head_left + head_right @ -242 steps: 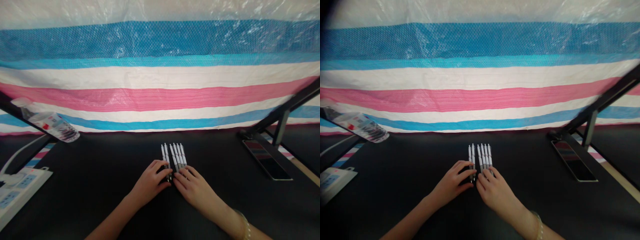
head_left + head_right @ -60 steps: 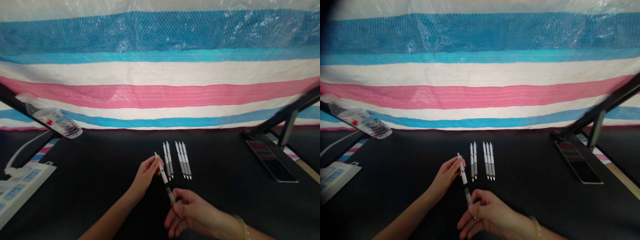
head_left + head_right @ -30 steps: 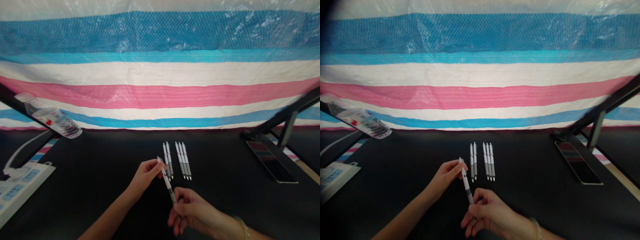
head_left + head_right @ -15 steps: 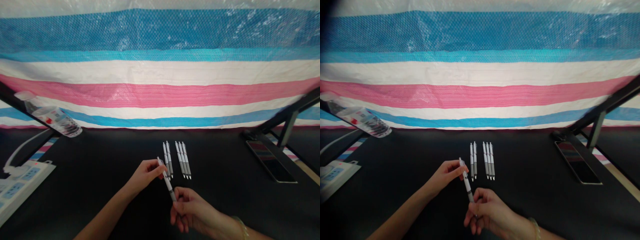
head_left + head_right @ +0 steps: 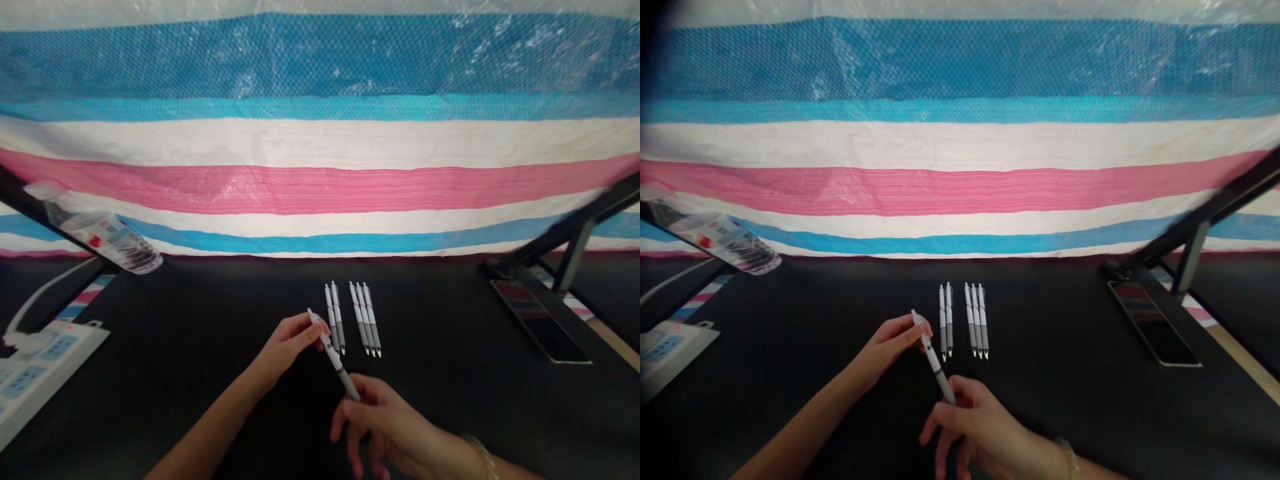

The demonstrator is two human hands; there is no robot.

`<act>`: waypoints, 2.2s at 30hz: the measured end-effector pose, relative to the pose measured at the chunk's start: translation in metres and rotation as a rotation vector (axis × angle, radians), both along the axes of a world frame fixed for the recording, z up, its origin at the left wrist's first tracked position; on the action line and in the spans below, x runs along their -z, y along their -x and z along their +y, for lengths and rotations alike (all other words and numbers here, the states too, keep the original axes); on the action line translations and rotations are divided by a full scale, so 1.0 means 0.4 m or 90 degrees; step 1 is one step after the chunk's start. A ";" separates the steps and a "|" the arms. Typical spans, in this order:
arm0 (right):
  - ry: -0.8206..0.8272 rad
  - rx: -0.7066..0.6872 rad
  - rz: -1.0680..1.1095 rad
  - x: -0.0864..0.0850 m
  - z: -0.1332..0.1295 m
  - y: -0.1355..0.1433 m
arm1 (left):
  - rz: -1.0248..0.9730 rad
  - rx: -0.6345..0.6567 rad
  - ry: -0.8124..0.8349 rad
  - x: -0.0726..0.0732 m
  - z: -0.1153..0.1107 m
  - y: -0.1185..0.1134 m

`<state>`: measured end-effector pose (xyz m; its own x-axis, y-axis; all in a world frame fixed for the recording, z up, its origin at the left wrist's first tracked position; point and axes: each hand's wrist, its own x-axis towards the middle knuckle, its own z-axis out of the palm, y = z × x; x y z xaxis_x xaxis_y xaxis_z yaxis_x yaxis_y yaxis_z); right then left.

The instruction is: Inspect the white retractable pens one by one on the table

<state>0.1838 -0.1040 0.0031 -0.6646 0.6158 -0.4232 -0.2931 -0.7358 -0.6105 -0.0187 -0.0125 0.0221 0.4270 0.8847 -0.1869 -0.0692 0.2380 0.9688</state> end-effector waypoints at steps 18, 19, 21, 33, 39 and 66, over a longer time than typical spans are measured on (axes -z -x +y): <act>0.022 0.006 -0.050 -0.002 0.004 0.005 | 0.005 -0.029 -0.002 -0.007 0.005 0.001; 0.011 0.009 -0.058 -0.001 0.003 0.005 | 0.005 -0.027 -0.002 -0.006 0.005 0.002; -0.001 0.014 -0.056 0.002 0.001 0.003 | 0.004 -0.026 -0.003 -0.003 0.005 0.003; 0.011 0.016 -0.077 -0.004 0.002 0.006 | 0.011 -0.039 0.003 -0.006 0.002 -0.002; -0.029 -0.015 -0.119 -0.013 0.005 0.005 | 0.045 -0.041 -0.025 -0.019 0.000 -0.005; 0.024 0.008 0.017 -0.035 0.016 -0.003 | -0.067 -0.094 0.052 -0.021 -0.035 -0.043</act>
<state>0.1849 -0.0975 0.0170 -0.6682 0.6080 -0.4287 -0.3182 -0.7544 -0.5741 -0.0016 -0.0264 0.0306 0.3143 0.9231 -0.2216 -0.2099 0.2953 0.9321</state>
